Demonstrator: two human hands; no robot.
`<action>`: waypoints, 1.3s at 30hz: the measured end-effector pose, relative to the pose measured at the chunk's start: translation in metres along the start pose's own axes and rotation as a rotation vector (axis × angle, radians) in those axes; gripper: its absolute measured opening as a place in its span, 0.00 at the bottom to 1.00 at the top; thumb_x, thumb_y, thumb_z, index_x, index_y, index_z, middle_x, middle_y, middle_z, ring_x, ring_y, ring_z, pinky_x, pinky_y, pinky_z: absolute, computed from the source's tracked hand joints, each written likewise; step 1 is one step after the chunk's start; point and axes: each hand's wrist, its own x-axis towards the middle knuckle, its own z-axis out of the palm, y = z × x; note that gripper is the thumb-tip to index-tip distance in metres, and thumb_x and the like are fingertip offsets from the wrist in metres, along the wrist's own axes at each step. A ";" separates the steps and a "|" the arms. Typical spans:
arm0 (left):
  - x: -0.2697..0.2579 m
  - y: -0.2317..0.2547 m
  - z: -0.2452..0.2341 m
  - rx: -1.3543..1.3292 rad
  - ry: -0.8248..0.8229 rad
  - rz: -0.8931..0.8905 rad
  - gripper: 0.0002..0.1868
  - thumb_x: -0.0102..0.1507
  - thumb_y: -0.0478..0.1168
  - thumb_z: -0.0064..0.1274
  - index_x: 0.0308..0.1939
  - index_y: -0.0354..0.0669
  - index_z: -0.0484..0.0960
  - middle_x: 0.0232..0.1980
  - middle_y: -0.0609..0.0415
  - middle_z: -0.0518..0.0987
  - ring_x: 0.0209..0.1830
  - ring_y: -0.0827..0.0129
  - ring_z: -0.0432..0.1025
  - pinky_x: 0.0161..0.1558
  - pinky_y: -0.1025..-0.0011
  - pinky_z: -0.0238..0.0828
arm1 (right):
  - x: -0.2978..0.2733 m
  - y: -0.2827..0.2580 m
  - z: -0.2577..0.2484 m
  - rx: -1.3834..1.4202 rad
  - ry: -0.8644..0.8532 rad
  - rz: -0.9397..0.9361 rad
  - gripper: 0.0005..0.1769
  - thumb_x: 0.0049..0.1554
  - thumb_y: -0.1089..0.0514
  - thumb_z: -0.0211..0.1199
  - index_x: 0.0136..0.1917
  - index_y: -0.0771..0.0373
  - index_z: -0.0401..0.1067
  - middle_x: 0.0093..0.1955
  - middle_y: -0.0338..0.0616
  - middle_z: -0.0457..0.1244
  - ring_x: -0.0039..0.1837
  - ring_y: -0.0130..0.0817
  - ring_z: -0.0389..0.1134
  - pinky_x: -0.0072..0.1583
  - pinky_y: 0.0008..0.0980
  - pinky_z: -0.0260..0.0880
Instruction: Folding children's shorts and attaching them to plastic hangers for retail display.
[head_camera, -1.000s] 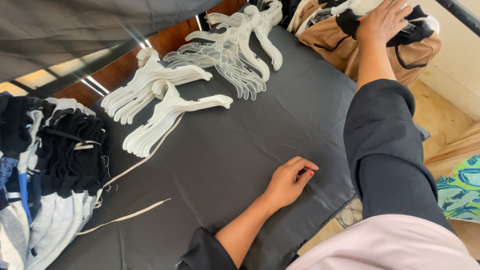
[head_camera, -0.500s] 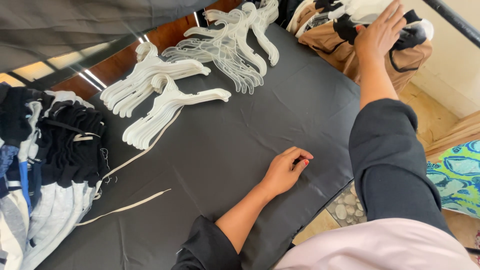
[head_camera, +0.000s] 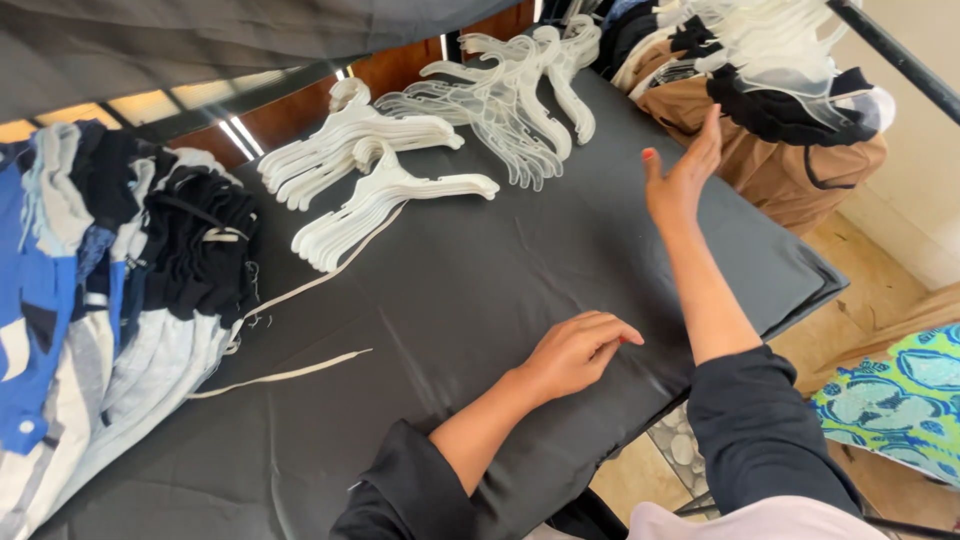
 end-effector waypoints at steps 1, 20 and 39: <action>-0.004 -0.004 -0.006 0.003 0.009 -0.005 0.13 0.66 0.24 0.49 0.47 0.46 0.82 0.39 0.48 0.80 0.44 0.52 0.77 0.47 0.58 0.76 | -0.007 -0.015 0.005 0.006 -0.008 -0.004 0.62 0.59 0.71 0.81 0.87 0.60 0.36 0.84 0.57 0.40 0.84 0.59 0.41 0.83 0.53 0.36; -0.157 -0.026 -0.180 0.709 0.390 -0.127 0.13 0.62 0.29 0.56 0.44 0.53 0.84 0.42 0.58 0.82 0.47 0.60 0.77 0.55 0.59 0.70 | -0.157 -0.248 0.081 0.350 -0.928 -0.520 0.52 0.59 0.52 0.68 0.86 0.58 0.41 0.80 0.58 0.45 0.81 0.62 0.46 0.77 0.59 0.48; -0.293 0.006 -0.371 1.007 1.337 -0.338 0.15 0.67 0.28 0.57 0.57 0.42 0.79 0.56 0.46 0.75 0.60 0.47 0.72 0.64 0.57 0.63 | -0.182 -0.238 0.091 0.117 -0.984 -0.764 0.22 0.67 0.42 0.55 0.71 0.48 0.70 0.74 0.41 0.59 0.79 0.42 0.54 0.71 0.47 0.55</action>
